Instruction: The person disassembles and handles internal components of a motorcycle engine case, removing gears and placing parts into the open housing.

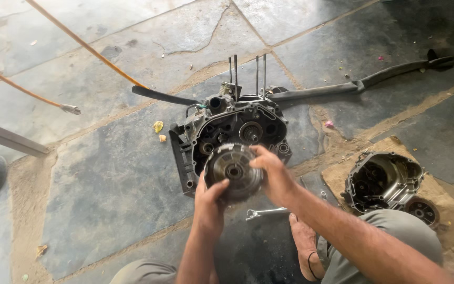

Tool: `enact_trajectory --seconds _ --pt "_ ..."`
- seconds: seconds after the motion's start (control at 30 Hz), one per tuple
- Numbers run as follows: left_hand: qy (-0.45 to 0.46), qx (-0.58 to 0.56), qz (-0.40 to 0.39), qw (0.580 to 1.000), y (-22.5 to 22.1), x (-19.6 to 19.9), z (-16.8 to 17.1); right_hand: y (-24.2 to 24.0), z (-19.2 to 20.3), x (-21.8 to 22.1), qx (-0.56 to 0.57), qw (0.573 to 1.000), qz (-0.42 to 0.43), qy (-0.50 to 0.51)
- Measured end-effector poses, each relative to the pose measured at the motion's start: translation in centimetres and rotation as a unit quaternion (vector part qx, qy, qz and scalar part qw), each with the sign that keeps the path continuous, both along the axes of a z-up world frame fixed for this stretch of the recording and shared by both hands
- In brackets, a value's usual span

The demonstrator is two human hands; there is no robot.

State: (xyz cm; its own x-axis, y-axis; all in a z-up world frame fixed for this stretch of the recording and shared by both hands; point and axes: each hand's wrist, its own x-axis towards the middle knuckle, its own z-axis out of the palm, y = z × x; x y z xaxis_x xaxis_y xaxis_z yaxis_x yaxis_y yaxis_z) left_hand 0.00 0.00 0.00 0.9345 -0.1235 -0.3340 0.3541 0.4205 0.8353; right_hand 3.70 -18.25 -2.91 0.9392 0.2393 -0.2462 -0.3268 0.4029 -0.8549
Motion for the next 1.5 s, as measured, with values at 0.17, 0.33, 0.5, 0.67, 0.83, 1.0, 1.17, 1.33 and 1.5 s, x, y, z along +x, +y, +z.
enact_trajectory --seconds 0.17,0.33,0.5,0.67,0.83,1.0,1.17,1.33,1.5 --pt "-0.028 0.005 0.035 0.999 0.2 3.4 -0.4 1.0 2.4 3.5 -0.048 0.999 -0.014 -0.002" --pt "-0.044 0.029 0.076 0.996 0.2 5.7 -0.7 1.6 3.0 5.8 -0.063 0.996 0.03 -0.059" --pt "-0.081 0.056 0.079 0.992 0.0 6.3 -1.4 1.4 2.7 5.7 -0.091 0.995 -0.015 -0.03" --pt "-0.027 0.058 0.106 0.992 -0.3 5.6 -1.4 1.9 1.4 5.0 -0.055 0.997 -0.039 -0.041" --pt "-0.071 0.095 0.112 0.987 -0.2 5.7 -2.2 1.8 0.5 4.9 -0.017 0.997 -0.059 -0.04" --pt "-0.044 0.125 0.108 0.985 -0.4 5.5 -2.6 1.8 -0.1 4.5 -0.085 0.993 -0.059 -0.051" --pt "-0.04 0.119 0.105 0.987 -0.3 6.3 -2.9 2.1 0.2 5.1 -0.064 0.995 -0.068 -0.045" --pt "-0.071 0.121 0.09 0.986 0.1 6.5 -3.4 2.1 0.1 5.0 -0.129 0.989 -0.052 -0.059" --pt "-0.11 0.154 0.085 0.978 0.5 6.7 -3.8 2.7 -1.3 5.1 -0.112 0.987 -0.097 -0.07"
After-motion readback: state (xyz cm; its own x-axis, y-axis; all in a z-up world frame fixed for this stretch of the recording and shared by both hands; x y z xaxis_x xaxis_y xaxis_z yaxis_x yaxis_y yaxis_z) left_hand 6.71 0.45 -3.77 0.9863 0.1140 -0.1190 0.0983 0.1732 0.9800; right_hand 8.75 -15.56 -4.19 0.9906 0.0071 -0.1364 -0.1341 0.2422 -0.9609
